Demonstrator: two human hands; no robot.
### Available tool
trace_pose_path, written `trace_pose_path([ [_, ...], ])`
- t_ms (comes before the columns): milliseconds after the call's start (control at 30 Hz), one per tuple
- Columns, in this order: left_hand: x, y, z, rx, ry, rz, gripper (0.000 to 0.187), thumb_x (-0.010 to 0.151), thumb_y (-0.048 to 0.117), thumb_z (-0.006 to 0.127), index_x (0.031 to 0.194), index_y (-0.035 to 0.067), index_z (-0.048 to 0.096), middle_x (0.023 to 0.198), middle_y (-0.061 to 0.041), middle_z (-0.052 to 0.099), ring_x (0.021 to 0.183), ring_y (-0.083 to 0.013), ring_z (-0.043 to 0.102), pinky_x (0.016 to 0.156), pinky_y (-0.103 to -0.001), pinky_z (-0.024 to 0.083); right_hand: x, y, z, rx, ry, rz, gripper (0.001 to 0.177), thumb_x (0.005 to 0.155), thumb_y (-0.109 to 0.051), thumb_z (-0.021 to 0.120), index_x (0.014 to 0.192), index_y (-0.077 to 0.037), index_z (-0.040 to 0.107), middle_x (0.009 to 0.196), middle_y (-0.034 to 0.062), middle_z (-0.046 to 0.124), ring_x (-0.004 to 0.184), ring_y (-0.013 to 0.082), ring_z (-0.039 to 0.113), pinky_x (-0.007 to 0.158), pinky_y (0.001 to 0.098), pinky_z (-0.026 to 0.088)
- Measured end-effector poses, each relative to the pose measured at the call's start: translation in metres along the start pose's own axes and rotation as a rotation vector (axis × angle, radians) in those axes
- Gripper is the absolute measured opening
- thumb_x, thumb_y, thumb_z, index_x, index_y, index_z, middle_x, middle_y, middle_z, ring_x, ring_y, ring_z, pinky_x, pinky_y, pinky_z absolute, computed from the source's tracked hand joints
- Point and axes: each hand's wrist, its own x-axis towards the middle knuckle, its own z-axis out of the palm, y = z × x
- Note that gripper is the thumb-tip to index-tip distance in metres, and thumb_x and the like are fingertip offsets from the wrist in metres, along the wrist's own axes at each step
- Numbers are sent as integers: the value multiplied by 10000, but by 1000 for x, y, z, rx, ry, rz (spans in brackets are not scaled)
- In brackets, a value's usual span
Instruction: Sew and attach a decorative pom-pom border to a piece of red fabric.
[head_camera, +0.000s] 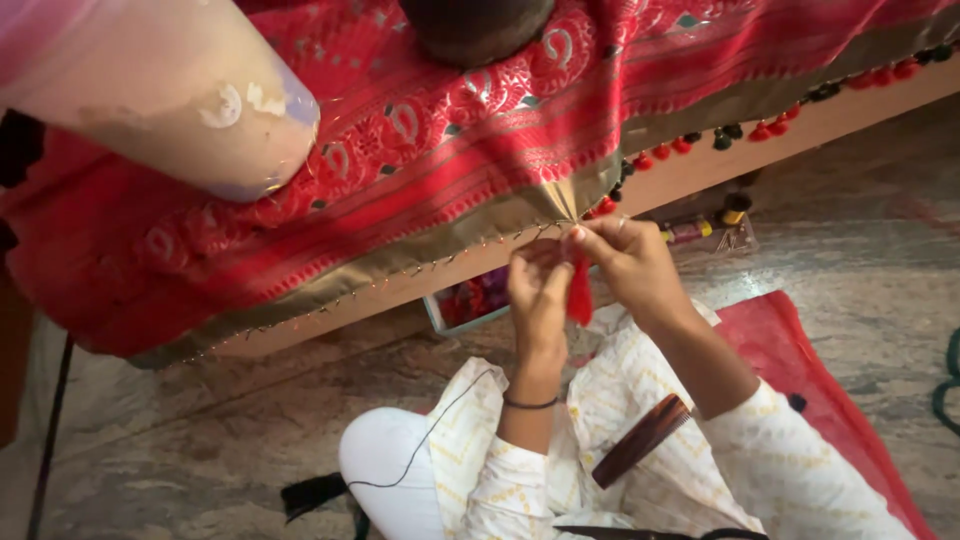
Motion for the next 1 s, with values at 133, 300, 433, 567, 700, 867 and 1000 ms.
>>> trace_pose_path([
  [133,11,8,-12,79,-87,-34,191,926,44,556,1045,5,700,1000,-24,728,994,-130,659,944,-260,501,-17,16,-5,-48,56,-24,212,1029,-147,632,1103,10,754,938,-4,742,830,53,615,748,226,500],
  [300,29,11,-11,107,-286,-105,181,1060,123,634,983,-11,727,963,-29,714,926,-103,627,890,-267,467,-16,13,-7,-2,14,-13,223,1040,-150,623,1150,7,737,984,-17,723,861,42,588,771,236,479],
  [433,27,14,-6,109,-220,-119,177,986,119,675,1045,-21,765,962,-21,739,874,-84,638,832,-271,487,-32,-20,0,-358,40,-288,204,984,-99,638,1151,0,700,1025,56,736,934,154,641,854,292,511],
  [567,30,22,-12,111,-273,-69,211,991,101,677,1080,-74,755,1035,-92,759,967,-119,691,940,-278,523,-78,15,-4,-946,166,-647,290,883,-30,576,1169,12,598,1151,260,618,1094,453,575,901,467,502],
  [700,36,30,-16,-4,-302,-215,250,967,128,658,1103,-70,728,1060,-150,768,956,-212,752,913,-342,593,-148,123,-42,-1342,-571,-51,257,931,-79,527,1148,-76,665,1038,128,660,1042,318,632,832,430,547],
  [867,49,29,-29,24,-346,-359,334,992,192,642,1171,-82,708,1099,-188,755,950,-247,747,847,-389,620,-167,140,-62,-1468,-881,-232,127,770,-77,625,840,-70,731,1015,115,657,984,313,649,811,433,551],
  [1000,54,31,-34,-3,-343,-391,339,979,194,646,1170,-80,700,1116,-188,755,969,-248,751,873,-400,624,-107,56,-61,-1172,-591,-456,362,719,-6,631,1039,-103,771,1117,150,699,965,311,697,796,403,571],
])
